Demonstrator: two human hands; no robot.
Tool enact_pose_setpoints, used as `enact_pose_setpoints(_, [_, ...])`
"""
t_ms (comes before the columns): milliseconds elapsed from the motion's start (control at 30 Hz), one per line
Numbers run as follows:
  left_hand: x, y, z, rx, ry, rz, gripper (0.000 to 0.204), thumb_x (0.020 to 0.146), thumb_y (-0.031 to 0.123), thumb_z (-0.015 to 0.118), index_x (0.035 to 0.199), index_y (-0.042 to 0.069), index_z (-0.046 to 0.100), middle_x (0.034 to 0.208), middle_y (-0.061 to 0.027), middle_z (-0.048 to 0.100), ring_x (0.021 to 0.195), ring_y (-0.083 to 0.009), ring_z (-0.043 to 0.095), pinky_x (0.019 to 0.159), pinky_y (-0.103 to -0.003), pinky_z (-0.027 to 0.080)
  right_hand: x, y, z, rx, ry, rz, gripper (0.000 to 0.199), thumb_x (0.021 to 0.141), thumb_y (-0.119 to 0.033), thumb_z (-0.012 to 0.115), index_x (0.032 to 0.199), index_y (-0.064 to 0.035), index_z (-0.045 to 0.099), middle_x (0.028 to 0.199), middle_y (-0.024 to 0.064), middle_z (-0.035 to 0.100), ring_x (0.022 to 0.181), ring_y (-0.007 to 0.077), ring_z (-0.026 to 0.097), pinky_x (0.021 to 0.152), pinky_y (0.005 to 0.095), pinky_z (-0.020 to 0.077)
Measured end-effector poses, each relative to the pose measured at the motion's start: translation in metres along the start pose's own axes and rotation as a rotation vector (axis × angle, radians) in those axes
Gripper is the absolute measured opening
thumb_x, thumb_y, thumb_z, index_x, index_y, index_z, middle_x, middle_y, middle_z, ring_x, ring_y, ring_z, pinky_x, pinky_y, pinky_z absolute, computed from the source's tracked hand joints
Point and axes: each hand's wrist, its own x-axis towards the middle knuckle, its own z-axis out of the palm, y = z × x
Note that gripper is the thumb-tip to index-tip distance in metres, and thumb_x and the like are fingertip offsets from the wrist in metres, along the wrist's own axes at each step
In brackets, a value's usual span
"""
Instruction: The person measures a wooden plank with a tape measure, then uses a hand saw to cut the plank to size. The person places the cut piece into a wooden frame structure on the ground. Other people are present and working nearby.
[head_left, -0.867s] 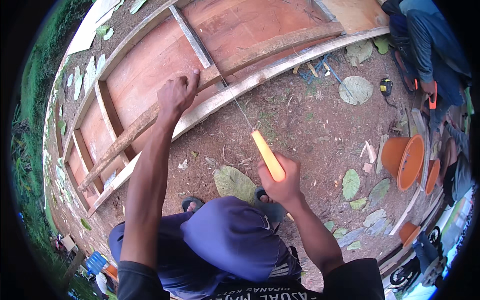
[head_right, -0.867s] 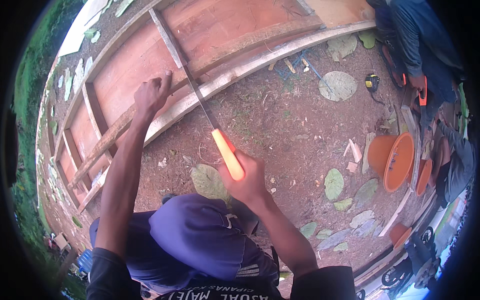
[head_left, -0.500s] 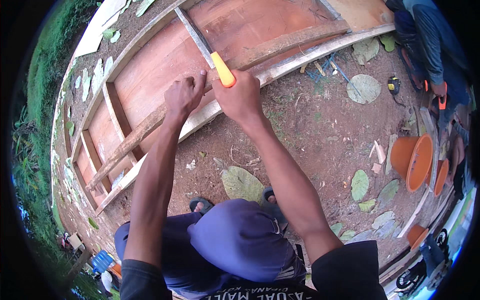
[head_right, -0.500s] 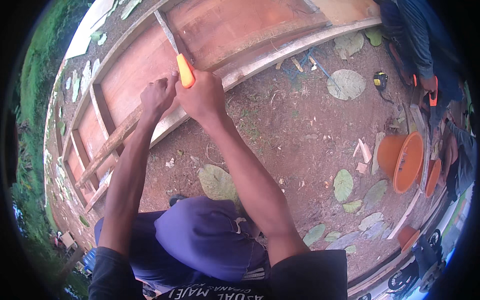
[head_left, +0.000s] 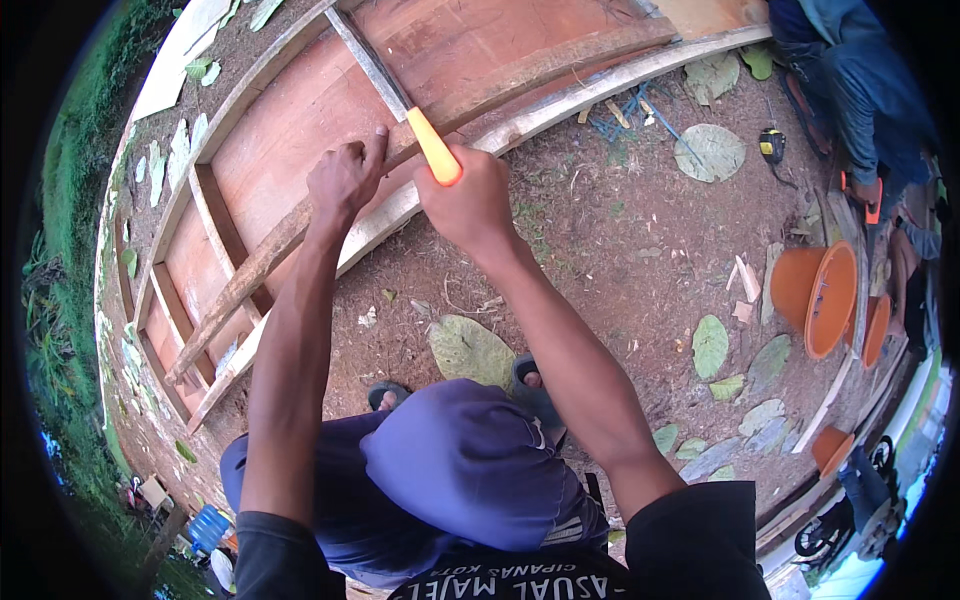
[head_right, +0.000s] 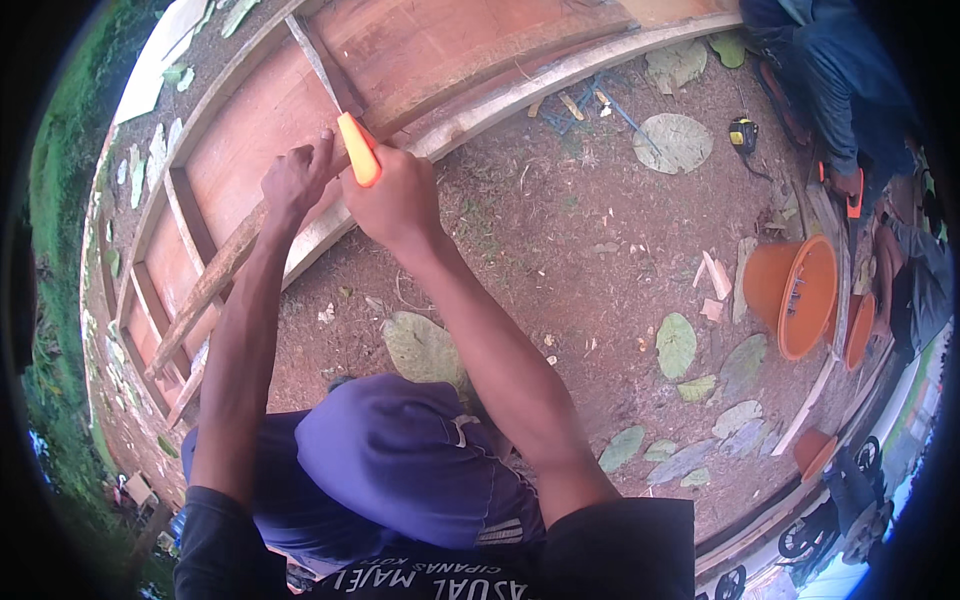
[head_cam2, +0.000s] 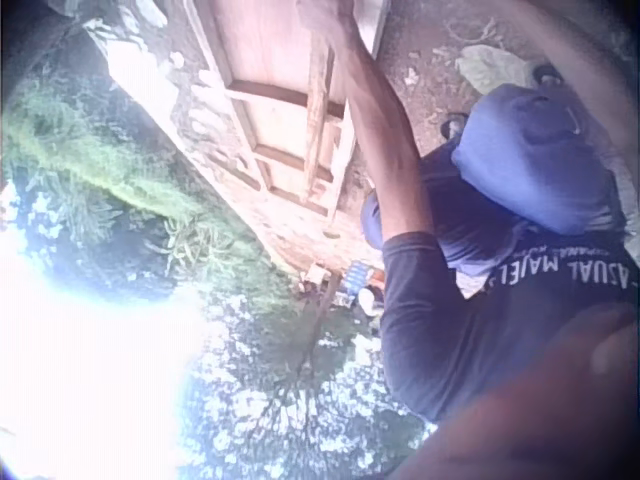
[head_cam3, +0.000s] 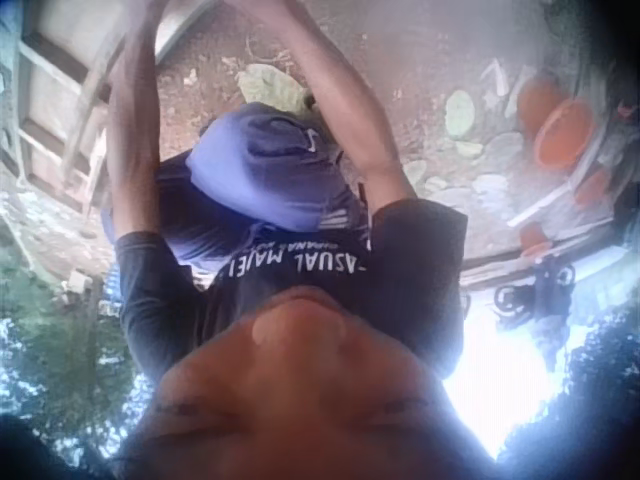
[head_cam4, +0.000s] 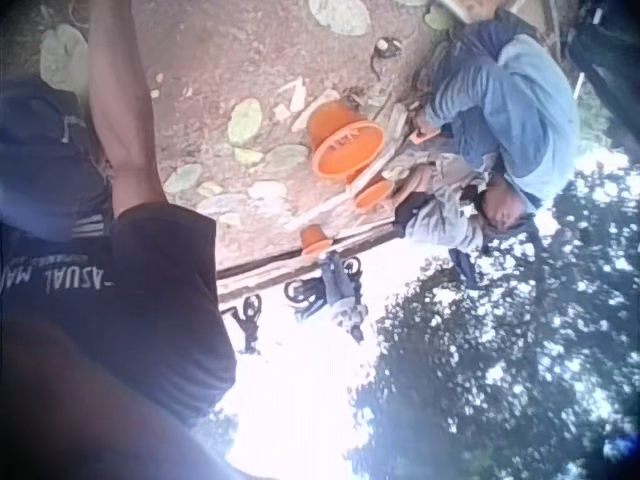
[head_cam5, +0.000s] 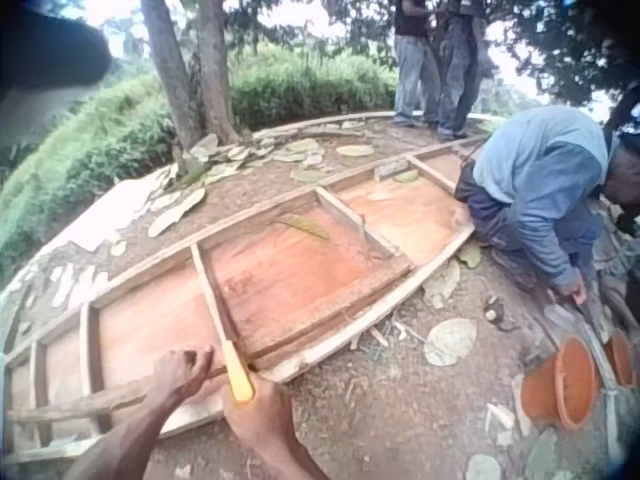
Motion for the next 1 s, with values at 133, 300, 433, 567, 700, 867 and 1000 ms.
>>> enact_pose_setpoints(133, [-0.002,-0.016,0.002,0.009,0.003,-0.042,0.078,0.101,0.068,0.037,0.082,0.004,0.077,0.081,-0.0299,0.071,0.083,-0.0456,0.072,0.077,-0.054,0.055,-0.135,0.005,-0.087,0.075,-0.097,0.078,0.005,0.084,-0.001,0.065,0.082,0.0032,0.067,0.06,0.0097,0.063,0.049,0.0169,0.062,0.051,0.0337,0.05])
enact_pose_setpoints(300, [0.0,0.0,0.009,0.038,0.014,-0.03,0.078,0.1,0.069,0.038,0.082,0.004,0.077,0.082,-0.0301,0.072,0.084,-0.0461,0.072,0.079,-0.054,0.055,-0.12,0.05,-0.066,0.115,-0.283,0.524,0.009,0.088,-0.006,0.065,0.081,-0.0008,0.063,0.053,0.0073,0.057,0.04,0.0139,0.052,0.047,0.0311,0.0486])
enact_pose_setpoints(433, [0.008,0.0,0.0,-0.012,0.005,-0.031,0.079,0.099,0.071,0.037,0.084,0.006,0.078,0.083,-0.0303,0.072,0.086,-0.0465,0.072,0.081,-0.053,0.055,-0.085,0.056,-0.048,0.144,-0.282,0.494,0.014,0.089,-0.007,0.064,0.076,-0.0019,0.06,0.053,0.0085,0.057,0.043,0.0133,0.053,0.047,0.0325,0.0465])
enact_pose_setpoints(567, [0.0,-0.023,0.004,0.019,-0.001,-0.055,0.078,0.1,0.07,0.036,0.084,0.006,0.078,0.084,-0.0316,0.071,0.086,-0.0464,0.072,0.081,-0.053,0.055,-0.128,0.022,-0.064,0.086,-0.076,0.009,0.006,0.086,-0.002,0.064,0.08,0.0004,0.065,0.06,0.0086,0.064,0.053,0.0153,0.065,0.051,0.0325,0.0501])
enact_pose_setpoints(700, [-0.007,-0.015,0.011,0.024,0.025,-0.041,0.076,0.1,0.069,0.037,0.084,0.006,0.077,0.082,-0.0279,0.072,0.088,-0.0458,0.072,0.082,-0.053,0.054,-0.174,0.001,-0.099,0.131,-0.036,0.111,0.003,0.082,0.001,0.066,0.084,0.0032,0.068,0.063,0.0098,0.066,0.057,0.0167,0.069,0.053,0.0324,0.0522])
enact_pose_setpoints(867, [0.0,0.005,0.008,-0.019,-0.011,0.007,0.079,0.101,0.069,0.036,0.085,0.004,0.077,0.08,-0.0308,0.071,0.084,-0.0467,0.072,0.08,-0.054,0.054,0.022,-0.004,0.001,0.058,0.038,0.013,0.024,0.085,-0.012,0.068,0.068,0.0002,0.054,0.052,0.0148,0.052,0.044,0.0196,0.052,0.047,0.0387,0.0416])
enact_pose_setpoints(1000, [0.005,-0.022,0.002,0.005,0.063,-0.037,0.078,0.101,0.069,0.035,0.085,0.005,0.077,0.081,-0.0294,0.071,0.086,-0.0464,0.072,0.08,-0.054,0.054,-0.086,0.004,-0.04,0.105,-0.057,0.004,0.016,0.084,-0.007,0.068,0.072,0.0003,0.06,0.055,0.0145,0.057,0.048,0.0204,0.06,0.05,0.0382,0.0461])
